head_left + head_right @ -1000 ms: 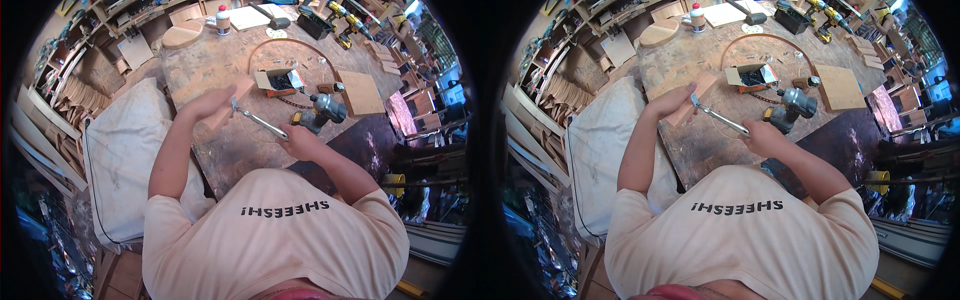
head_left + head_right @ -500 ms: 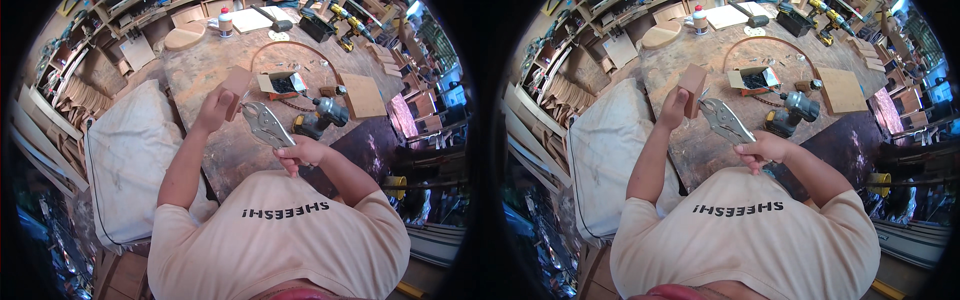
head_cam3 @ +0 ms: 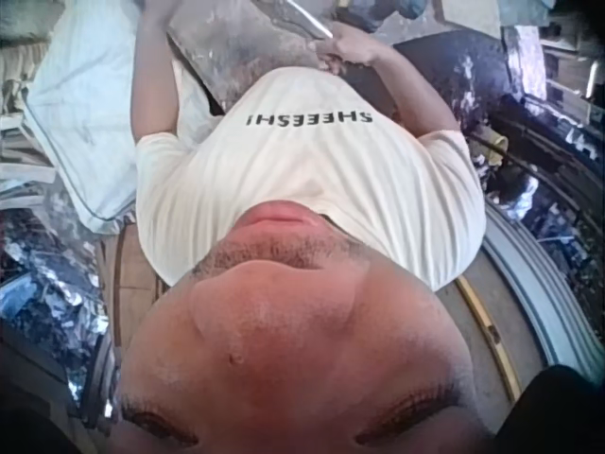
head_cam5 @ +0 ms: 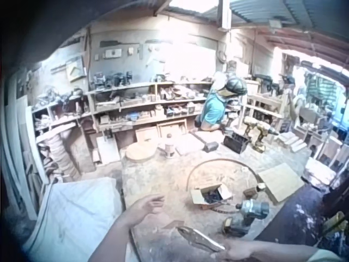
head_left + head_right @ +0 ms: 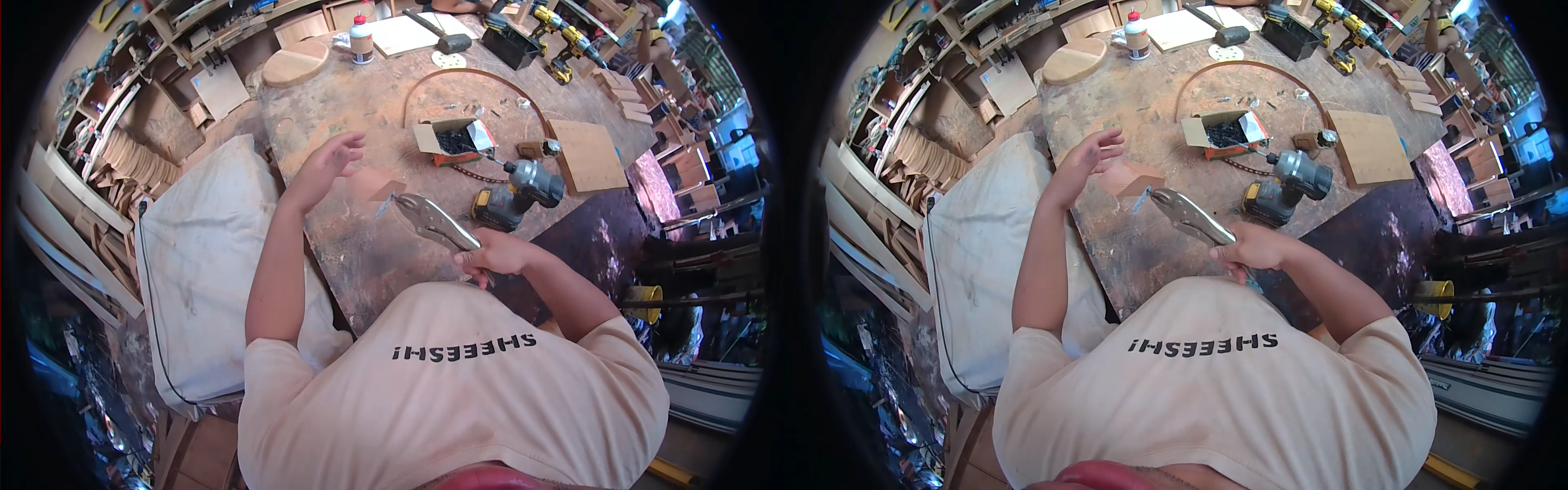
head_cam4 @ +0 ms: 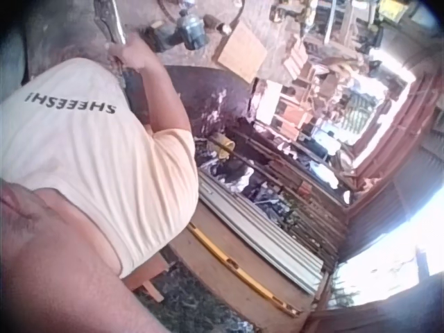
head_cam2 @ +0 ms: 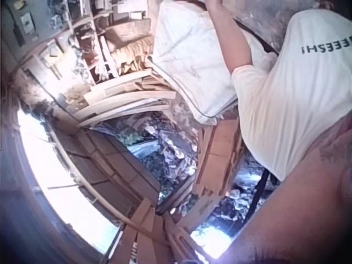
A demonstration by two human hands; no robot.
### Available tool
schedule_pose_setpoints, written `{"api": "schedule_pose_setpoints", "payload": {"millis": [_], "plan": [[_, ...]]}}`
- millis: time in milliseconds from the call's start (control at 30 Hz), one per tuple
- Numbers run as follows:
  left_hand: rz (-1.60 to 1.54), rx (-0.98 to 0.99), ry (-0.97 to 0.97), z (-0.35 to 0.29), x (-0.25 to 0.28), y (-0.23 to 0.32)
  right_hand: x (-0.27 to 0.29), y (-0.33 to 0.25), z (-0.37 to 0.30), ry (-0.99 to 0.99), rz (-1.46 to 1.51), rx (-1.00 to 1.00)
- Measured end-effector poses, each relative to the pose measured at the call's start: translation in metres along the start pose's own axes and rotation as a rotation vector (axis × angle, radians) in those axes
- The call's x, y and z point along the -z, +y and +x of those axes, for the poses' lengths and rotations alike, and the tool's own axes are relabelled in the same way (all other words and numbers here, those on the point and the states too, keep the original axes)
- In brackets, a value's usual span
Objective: The person holds a metal bracket against a wooden block using locking pliers, retrieves a screw from a box, and fastens the bracket to the wooden block using a power driver.
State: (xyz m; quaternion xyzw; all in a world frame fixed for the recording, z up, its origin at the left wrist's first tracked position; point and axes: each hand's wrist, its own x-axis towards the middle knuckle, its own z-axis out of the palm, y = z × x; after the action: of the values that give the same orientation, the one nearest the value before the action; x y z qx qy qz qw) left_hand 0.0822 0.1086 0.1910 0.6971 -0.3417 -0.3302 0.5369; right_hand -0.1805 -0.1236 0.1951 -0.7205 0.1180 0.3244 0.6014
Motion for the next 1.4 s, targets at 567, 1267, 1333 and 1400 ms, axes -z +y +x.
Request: {"api": "schedule_pose_setpoints", "payload": {"millis": [567,1267,1333,1400], "plan": [[0.320,0.372,-0.178,0.018,-0.023,0.001,-0.022,-0.028,0.005,0.479,-0.855,0.057],[0.394,0.130,-0.006,0.001,-0.023,-0.022,-0.022,-0.013,0.005,0.482,-0.928,0.095],[0.528,0.260,-0.196,0.006,-0.031,-0.003,-0.022,0.001,0.014,0.500,-0.891,0.080],[0.403,0.248,-0.133,0.001,-0.020,-0.021,-0.027,-0.005,0.002,0.386,-0.740,0.099]]}}
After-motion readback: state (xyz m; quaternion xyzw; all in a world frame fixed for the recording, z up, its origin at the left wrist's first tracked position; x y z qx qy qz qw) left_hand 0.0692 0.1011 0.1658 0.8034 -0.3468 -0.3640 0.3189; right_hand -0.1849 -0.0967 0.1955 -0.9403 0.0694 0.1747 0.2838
